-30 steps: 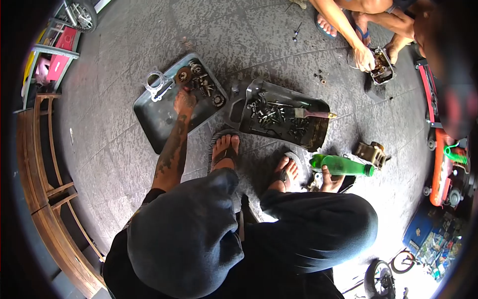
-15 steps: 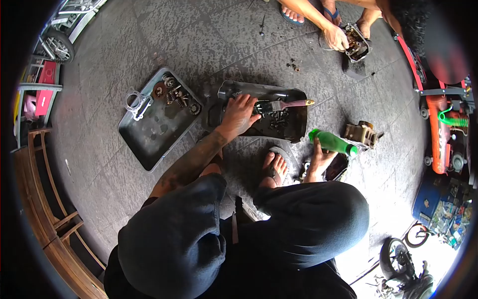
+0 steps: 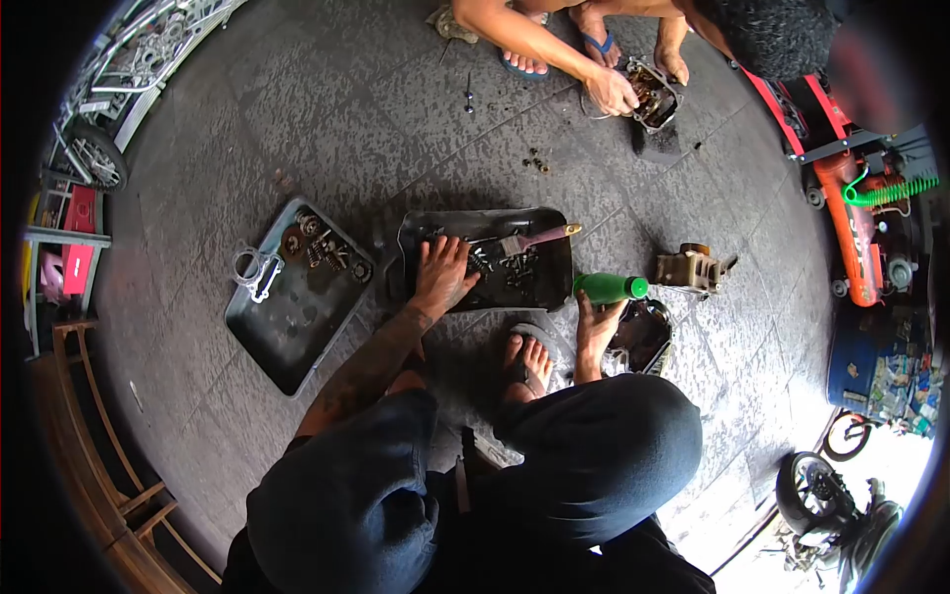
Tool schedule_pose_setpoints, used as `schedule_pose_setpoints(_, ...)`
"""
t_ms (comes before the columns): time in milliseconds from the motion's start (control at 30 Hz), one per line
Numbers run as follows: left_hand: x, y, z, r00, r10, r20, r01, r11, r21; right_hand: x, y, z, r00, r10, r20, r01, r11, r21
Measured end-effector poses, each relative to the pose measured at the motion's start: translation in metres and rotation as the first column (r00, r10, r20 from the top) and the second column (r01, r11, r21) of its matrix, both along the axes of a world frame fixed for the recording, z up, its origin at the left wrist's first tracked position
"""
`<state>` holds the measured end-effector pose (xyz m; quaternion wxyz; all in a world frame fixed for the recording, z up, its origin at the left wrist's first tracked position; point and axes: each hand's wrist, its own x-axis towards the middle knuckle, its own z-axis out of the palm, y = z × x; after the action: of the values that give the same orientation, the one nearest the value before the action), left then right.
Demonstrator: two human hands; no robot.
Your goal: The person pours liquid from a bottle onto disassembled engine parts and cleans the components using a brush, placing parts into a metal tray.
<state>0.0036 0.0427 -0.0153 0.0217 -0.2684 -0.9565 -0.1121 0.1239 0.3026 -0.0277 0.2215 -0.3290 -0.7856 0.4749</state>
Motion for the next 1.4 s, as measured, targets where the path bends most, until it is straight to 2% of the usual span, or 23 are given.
schedule_pose_setpoints(133, -0.002, 0.004, -0.003, 0.999, -0.040, -0.011, 0.039, 0.998, -0.042, 0.002, 0.000, -0.007, 1.000, 0.022, -0.017, -0.020, 0.995, 0.095)
schedule_pose_setpoints(200, -0.005, 0.005, -0.006, 0.999, -0.040, -0.031, 0.039, 0.998, -0.039, 0.009, -0.009, -0.004, 0.972, -0.044, -0.233, 0.009, 0.989, -0.148)
schedule_pose_setpoints(267, -0.004, 0.005, -0.006, 1.000, -0.013, -0.005, 0.013, 0.999, -0.037, 0.029, -0.026, 0.011, 0.960, -0.131, -0.247, 0.071, 0.969, -0.235)
schedule_pose_setpoints(333, -0.004, 0.003, -0.006, 0.994, -0.013, -0.109, 0.014, 1.000, 0.000, 0.068, -0.025, -0.021, 0.968, 0.018, -0.252, -0.056, 0.988, -0.146)
schedule_pose_setpoints(400, -0.003, 0.001, 0.003, 0.998, 0.058, 0.002, -0.058, 0.995, 0.082, 0.074, -0.041, 0.015, 0.907, 0.171, -0.384, -0.347, 0.819, -0.456)
schedule_pose_setpoints(433, -0.003, 0.000, 0.013, 0.995, 0.084, 0.057, -0.093, 0.978, 0.185, 0.071, -0.043, 0.027, 0.942, 0.263, -0.210, -0.335, 0.795, -0.505)
schedule_pose_setpoints(467, 0.001, -0.002, 0.011, 0.995, 0.078, 0.069, -0.089, 0.980, 0.178, 0.059, -0.047, 0.052, 0.885, 0.430, -0.182, -0.466, 0.812, -0.350)
schedule_pose_setpoints(533, 0.001, -0.003, 0.011, 0.986, 0.149, 0.070, -0.164, 0.885, 0.436, 0.027, -0.054, 0.080, 0.847, 0.496, -0.189, -0.529, 0.760, -0.377)
schedule_pose_setpoints(600, 0.006, -0.004, 0.015, 0.981, 0.181, 0.068, -0.191, 0.865, 0.463, -0.010, -0.055, 0.099, 0.825, 0.564, -0.024, -0.558, 0.821, 0.123)
schedule_pose_setpoints(667, 0.008, -0.009, 0.013, 0.984, 0.118, 0.130, -0.171, 0.813, 0.557, -0.042, -0.052, 0.085, 0.883, 0.468, 0.022, -0.441, 0.813, 0.380)
schedule_pose_setpoints(700, 0.010, -0.011, 0.010, 0.984, 0.123, 0.130, -0.175, 0.814, 0.553, -0.059, -0.051, 0.074, 0.922, 0.388, -0.012, -0.348, 0.840, 0.418)
schedule_pose_setpoints(767, 0.011, -0.012, 0.003, 0.915, 0.067, 0.397, -0.348, 0.628, 0.696, -0.086, -0.048, 0.055, 0.954, 0.300, -0.003, -0.283, 0.902, 0.325)
schedule_pose_setpoints(800, 0.011, -0.013, -0.004, 0.914, 0.067, 0.401, -0.350, 0.632, 0.692, -0.095, -0.047, 0.054, 0.978, 0.209, 0.022, -0.208, 0.950, 0.235)
schedule_pose_setpoints(833, 0.009, -0.014, -0.011, 0.872, 0.015, 0.489, -0.432, 0.490, 0.757, -0.101, -0.044, 0.054, 0.976, 0.212, -0.043, -0.201, 0.962, 0.185)
schedule_pose_setpoints(900, 0.006, -0.014, -0.010, 0.824, -0.136, 0.549, -0.509, 0.245, 0.825, -0.106, -0.044, 0.052, 0.969, 0.237, -0.065, -0.217, 0.950, 0.223)
schedule_pose_setpoints(933, 0.006, -0.016, -0.004, 0.818, -0.133, 0.560, -0.520, 0.245, 0.818, -0.106, -0.047, 0.057, 0.961, 0.264, -0.084, -0.235, 0.936, 0.262)
schedule_pose_setpoints(1000, 0.005, -0.021, 0.002, 0.713, -0.325, 0.621, -0.625, 0.108, 0.773, -0.107, -0.057, 0.063, 0.944, 0.299, -0.139, -0.257, 0.931, 0.260)
schedule_pose_setpoints(1100, 0.008, -0.020, 0.004, 0.709, -0.358, 0.608, -0.626, 0.079, 0.776, -0.104, -0.074, 0.070, 0.877, 0.416, -0.243, -0.418, 0.907, 0.043)
schedule_pose_setpoints(1167, 0.011, -0.020, 0.008, 0.695, -0.375, 0.613, -0.645, 0.051, 0.763, -0.099, -0.086, 0.072, 0.848, 0.485, -0.211, -0.507, 0.860, -0.060)
schedule_pose_setpoints(1233, 0.011, -0.020, 0.007, 0.674, -0.320, 0.666, -0.671, 0.112, 0.733, -0.096, -0.092, 0.073, 0.838, 0.525, -0.150, -0.544, 0.826, -0.149)
schedule_pose_setpoints(1267, 0.010, -0.019, 0.006, 0.677, -0.318, 0.664, -0.669, 0.109, 0.735, -0.096, -0.088, 0.068, 0.835, 0.528, -0.151, -0.548, 0.824, -0.147)
schedule_pose_setpoints(1333, 0.012, -0.018, 0.002, 0.657, -0.307, 0.689, -0.680, 0.153, 0.717, -0.095, -0.080, 0.067, 0.745, 0.653, 0.135, -0.666, 0.724, 0.177)
schedule_pose_setpoints(1400, 0.014, -0.018, -0.001, 0.694, -0.252, 0.675, -0.643, 0.206, 0.738, -0.086, -0.074, 0.066, 0.780, 0.599, 0.180, -0.625, 0.760, 0.177)
